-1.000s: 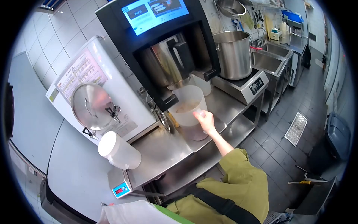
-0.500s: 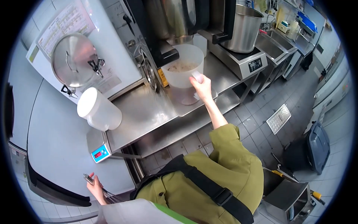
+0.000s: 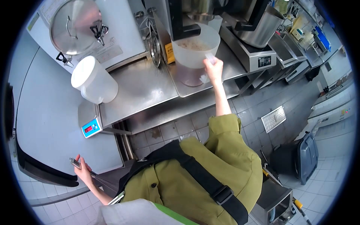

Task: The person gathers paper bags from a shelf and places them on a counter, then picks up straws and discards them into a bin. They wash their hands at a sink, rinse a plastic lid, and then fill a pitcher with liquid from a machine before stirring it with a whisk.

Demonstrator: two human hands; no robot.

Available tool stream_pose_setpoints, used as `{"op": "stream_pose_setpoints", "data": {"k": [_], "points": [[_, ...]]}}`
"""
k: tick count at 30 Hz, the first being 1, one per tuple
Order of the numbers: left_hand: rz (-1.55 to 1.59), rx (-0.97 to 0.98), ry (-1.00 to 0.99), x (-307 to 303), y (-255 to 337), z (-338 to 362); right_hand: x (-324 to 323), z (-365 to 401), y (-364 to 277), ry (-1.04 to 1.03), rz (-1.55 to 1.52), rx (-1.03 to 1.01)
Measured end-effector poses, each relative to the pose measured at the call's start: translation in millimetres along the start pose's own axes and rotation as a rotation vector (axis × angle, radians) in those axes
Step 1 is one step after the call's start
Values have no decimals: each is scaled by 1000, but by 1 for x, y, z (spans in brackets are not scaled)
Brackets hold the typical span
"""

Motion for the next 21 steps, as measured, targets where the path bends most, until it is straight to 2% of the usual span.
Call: {"op": "stream_pose_setpoints", "data": {"k": [7, 21], "points": [[-182, 67, -7, -3, 8, 3, 1, 1, -5, 18, 1, 12], [-107, 175, -157, 10, 25, 13, -3, -3, 4, 69, 99, -15]]}}
Point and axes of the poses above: each hand's wrist, its own z-axis away from the middle knuckle, its own x-axis out of the palm, y = z × x, the point moved 6 cm from there along -z, towards the middle knuckle, and after that the axes turned 1 degree about -x, right-handed, at the moved point
